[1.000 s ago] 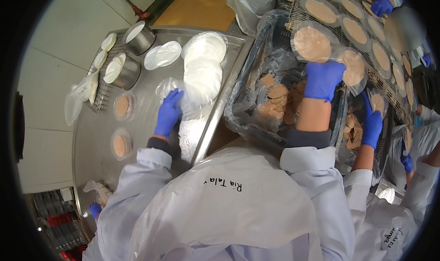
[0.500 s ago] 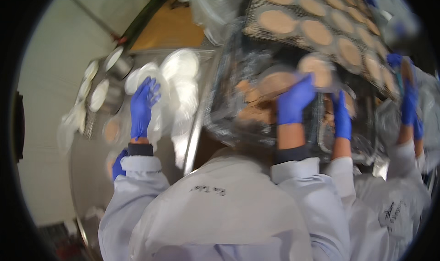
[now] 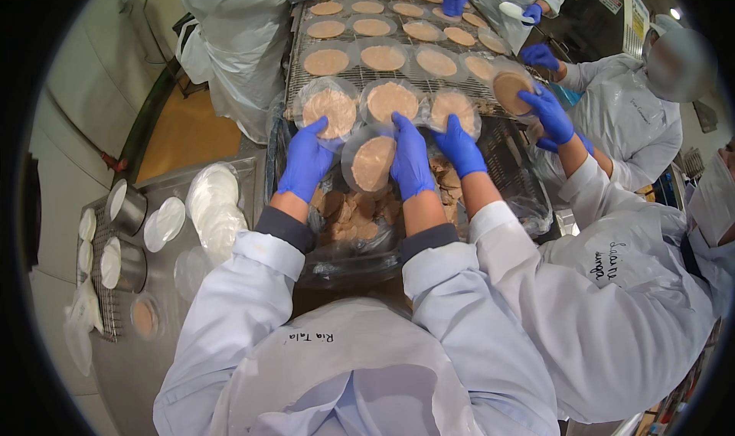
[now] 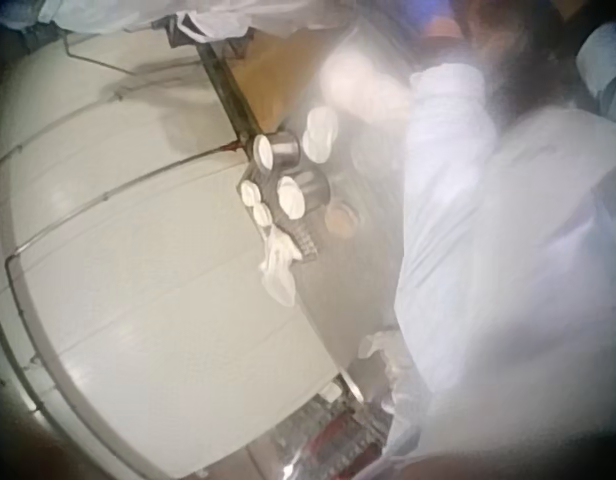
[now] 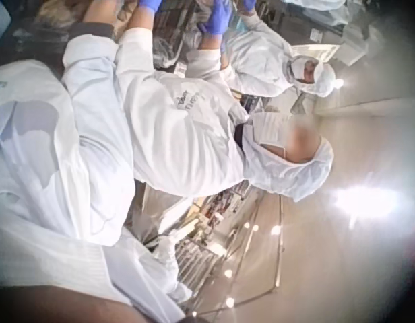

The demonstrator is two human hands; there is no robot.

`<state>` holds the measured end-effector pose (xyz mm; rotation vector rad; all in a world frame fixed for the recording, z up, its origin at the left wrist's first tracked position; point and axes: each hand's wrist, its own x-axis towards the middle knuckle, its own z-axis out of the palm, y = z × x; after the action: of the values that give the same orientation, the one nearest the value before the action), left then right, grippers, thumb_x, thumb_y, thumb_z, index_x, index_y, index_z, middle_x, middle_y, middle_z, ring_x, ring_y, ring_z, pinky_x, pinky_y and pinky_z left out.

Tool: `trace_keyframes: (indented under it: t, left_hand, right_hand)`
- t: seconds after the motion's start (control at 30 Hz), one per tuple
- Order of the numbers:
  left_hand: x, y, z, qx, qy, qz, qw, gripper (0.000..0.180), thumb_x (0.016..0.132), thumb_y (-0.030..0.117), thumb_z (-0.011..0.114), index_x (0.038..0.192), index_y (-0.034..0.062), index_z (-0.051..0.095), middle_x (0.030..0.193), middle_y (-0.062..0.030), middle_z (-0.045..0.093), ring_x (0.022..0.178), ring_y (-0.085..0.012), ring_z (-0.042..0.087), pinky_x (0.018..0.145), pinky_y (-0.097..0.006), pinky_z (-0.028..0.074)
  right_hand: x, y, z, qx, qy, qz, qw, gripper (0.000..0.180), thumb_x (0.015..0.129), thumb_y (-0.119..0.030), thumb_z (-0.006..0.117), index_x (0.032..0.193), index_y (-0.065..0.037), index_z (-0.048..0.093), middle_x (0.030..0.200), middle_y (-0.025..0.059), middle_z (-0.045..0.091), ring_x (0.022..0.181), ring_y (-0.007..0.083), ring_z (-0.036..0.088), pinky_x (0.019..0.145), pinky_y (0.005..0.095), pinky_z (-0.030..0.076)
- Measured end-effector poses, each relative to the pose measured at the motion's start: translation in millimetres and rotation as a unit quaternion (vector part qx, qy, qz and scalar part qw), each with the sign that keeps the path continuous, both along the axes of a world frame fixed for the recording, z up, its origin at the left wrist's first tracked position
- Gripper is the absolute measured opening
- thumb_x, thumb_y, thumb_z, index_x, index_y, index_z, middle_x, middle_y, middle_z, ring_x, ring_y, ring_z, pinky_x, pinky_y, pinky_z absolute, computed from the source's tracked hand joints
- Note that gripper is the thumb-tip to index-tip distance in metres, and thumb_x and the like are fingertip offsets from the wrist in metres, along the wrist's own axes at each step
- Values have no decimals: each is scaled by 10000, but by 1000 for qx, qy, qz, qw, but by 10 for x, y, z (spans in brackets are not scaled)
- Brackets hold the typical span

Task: The person places round food items into white plastic containers and arranges them on a wire rack. The person repeatedly picks up food items, places them into containers, and positions the containers on the rack alongside coworkers.

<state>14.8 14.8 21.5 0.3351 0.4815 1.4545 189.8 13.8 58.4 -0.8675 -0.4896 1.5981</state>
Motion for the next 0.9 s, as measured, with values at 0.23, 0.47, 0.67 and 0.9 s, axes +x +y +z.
trace_keyframes:
  t: [0.23, 0.47, 0.67, 0.9]
  left_hand:
    - [-286, -905, 85, -70, -38, -73, 994, 483, 882, 255, 502, 1260, 3, 337, 1218, -189, 452, 1081, -315, 498, 862, -395, 467]
    - [-347, -813, 271, 29, 228, -41, 972, 461, 885, 290, 497, 1230, -2, 408, 1201, -158, 492, 1082, -237, 513, 887, -383, 455]
    - [-506, -913, -43, -13, -18, -81, 996, 587, 887, 449, 426, 1249, -12, 393, 1266, -175, 437, 1147, -284, 451, 977, -416, 359]
    - [-362, -767, -75, -2, -63, -85, 994, 689, 873, 540, 374, 1276, -18, 344, 1304, -181, 390, 1172, -297, 421, 990, -437, 339]
  right_hand:
    - [-49, -668, 626, 147, -103, -71, 981, 227, 808, -199, 595, 946, -25, 549, 769, 46, 575, 577, 116, 537, 505, 220, 437]
    - [-466, -907, 350, 89, -317, 194, 924, 276, 800, -275, 598, 879, -11, 612, 648, 29, 566, 532, 94, 511, 523, 218, 405]
    - [-533, -399, 565, 77, -132, 121, 981, 239, 811, -285, 580, 858, -51, 589, 658, 19, 553, 555, 82, 485, 508, 204, 371]
    - [-354, -399, 164, -29, -64, 33, 997, 448, 824, -316, 556, 1173, -67, 428, 1159, 135, 469, 997, 214, 484, 772, 328, 420]
